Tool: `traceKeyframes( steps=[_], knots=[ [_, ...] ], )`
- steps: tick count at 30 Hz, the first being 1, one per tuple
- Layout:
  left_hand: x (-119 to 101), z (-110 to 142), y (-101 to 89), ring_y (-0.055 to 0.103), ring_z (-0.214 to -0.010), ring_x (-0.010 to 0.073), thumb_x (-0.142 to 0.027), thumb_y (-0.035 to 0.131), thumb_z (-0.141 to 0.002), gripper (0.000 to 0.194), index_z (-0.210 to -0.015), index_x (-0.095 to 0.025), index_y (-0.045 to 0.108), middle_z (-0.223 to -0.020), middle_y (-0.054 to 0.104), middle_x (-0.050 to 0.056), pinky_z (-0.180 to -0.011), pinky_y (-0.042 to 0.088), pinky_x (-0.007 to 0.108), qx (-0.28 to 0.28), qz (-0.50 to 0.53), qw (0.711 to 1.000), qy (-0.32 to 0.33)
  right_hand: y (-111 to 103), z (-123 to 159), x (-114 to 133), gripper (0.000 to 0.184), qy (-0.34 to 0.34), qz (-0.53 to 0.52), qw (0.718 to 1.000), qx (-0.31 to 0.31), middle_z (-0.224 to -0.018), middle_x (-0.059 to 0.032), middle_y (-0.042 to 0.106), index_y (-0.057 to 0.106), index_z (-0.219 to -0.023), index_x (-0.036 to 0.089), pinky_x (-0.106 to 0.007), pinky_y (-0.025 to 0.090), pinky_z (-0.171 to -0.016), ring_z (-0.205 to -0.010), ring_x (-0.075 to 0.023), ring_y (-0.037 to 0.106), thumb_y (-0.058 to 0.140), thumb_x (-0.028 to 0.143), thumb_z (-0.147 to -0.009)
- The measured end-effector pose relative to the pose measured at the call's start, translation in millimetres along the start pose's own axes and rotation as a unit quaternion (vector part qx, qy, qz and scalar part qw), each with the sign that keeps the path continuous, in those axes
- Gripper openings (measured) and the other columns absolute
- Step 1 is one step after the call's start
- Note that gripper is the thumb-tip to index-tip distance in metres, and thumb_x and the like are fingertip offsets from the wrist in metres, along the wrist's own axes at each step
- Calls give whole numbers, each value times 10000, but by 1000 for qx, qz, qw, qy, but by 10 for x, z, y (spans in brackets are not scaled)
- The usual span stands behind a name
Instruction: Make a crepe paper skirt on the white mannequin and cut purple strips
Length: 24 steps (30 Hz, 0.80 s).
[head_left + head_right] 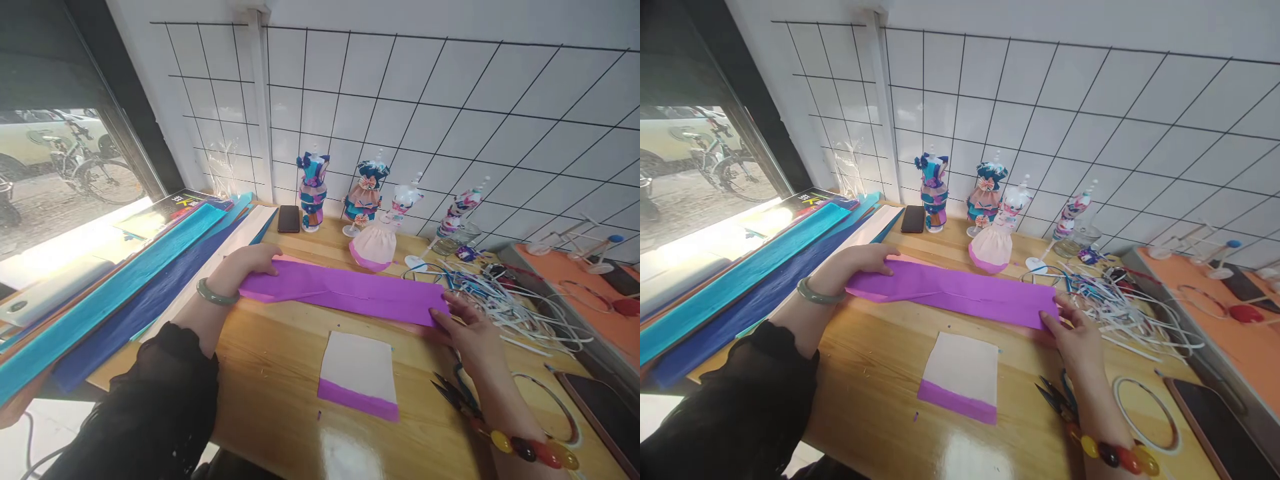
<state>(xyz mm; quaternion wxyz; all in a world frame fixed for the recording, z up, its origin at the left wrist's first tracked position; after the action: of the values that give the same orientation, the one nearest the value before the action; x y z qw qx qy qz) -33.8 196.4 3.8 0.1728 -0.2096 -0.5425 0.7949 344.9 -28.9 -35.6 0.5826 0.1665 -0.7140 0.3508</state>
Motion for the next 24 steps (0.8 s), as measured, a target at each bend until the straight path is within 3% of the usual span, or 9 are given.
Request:
traceKeyframes(
  steps=[2, 4, 7, 9, 11, 14, 17, 20, 24],
  knots=[
    [3, 13, -71, 520, -1113, 264, -299, 601, -727, 514, -1223, -214, 498, -1245, 552, 89, -885, 416, 341, -57, -22, 998, -26, 53, -16, -29, 500, -25, 75, 996, 39, -849, -60, 654, 653, -1045, 170, -274, 519, -540, -675, -180, 622, 716, 368, -590],
    [-127, 27, -107, 491, -1147, 259, -266, 560, -769, 454, -1215, -207, 498, -1234, 555, 87, -929, 380, 350, -99, -26, 995, -7, 84, -45, -45, 465, -70, 167, 981, 65, -822, -85, 664, 651, -1043, 152, -328, 518, -568, -667, -207, 628, 648, 406, -654],
    [-511, 50, -80, 514, -1101, 214, -349, 514, -814, 387, -1169, -193, 530, -1177, 582, 65, -915, 375, 298, -139, 17, 984, 111, 83, -89, -26, 454, -139, 246, 958, 53, -928, -136, 662, 658, -1028, 140, -429, 497, -731, -800, -267, 627, 598, 431, -684],
    [-748, 41, 90, 555, -998, 190, -447, 522, -793, 408, -1127, -216, 558, -1112, 604, 42, -823, 409, 265, -76, 54, 980, 178, 129, -72, 31, 437, -195, 278, 939, 58, -1030, -144, 647, 667, -1014, 157, -455, 457, -834, -925, -290, 599, 586, 452, -702],
    [-911, 29, 282, 564, -939, 185, -486, 566, -743, 423, -1069, -216, 584, -1070, 608, 40, -766, 412, 253, -11, 53, 975, 216, 251, -7, 71, 431, -245, 311, 912, 110, -1060, -127, 651, 662, -1034, 177, -448, 445, -866, -971, -285, 588, 562, 476, -740],
    [-980, -9, 418, 551, -901, 191, -443, 608, -709, 404, -1033, -205, 572, -1014, 605, 44, -712, 403, 259, -7, 35, 974, 224, 402, 92, 31, 450, -249, 331, 888, 201, -1033, -118, 670, 639, -1089, 178, -429, 469, -832, -934, -273, 611, 553, 481, -769],
    [-984, -30, 472, 544, -849, 174, -379, 610, -702, 355, -1013, -217, 554, -970, 601, 24, -643, 389, 242, 9, 50, 971, 235, 430, 120, -35, 442, -221, 336, 885, 236, -1027, -120, 675, 640, -1095, 171, -413, 486, -797, -907, -269, 622, 560, 462, -772],
    [-1005, -10, 470, 528, -729, 148, -319, 579, -705, 204, -871, -200, 573, -841, 596, 9, -571, 354, 235, 35, 52, 966, 251, 433, 115, -52, 349, -209, 327, 883, 264, -977, -98, 688, 685, -992, 191, -393, 495, -773, -866, -248, 630, 532, 439, -800],
    [-1030, 46, 371, 509, -714, 140, -305, 557, -709, 130, -766, -188, 559, -800, 584, 7, -577, 343, 233, 36, 66, 963, 258, 443, 153, 97, 268, -275, 333, 862, 266, -871, -74, 685, 712, -814, 234, -411, 488, -772, -819, -240, 624, 520, 422, -810]
  ],
)
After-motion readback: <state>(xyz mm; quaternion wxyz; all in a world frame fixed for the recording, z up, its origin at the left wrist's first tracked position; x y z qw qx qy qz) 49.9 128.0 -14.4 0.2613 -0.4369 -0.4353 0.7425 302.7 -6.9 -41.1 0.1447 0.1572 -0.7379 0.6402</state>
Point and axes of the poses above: each hand's wrist, its own z-axis away from the middle knuckle, its own y-axis out of the palm, x = y × z, the point moved 7 cm from there along -z, towards the middle knuckle
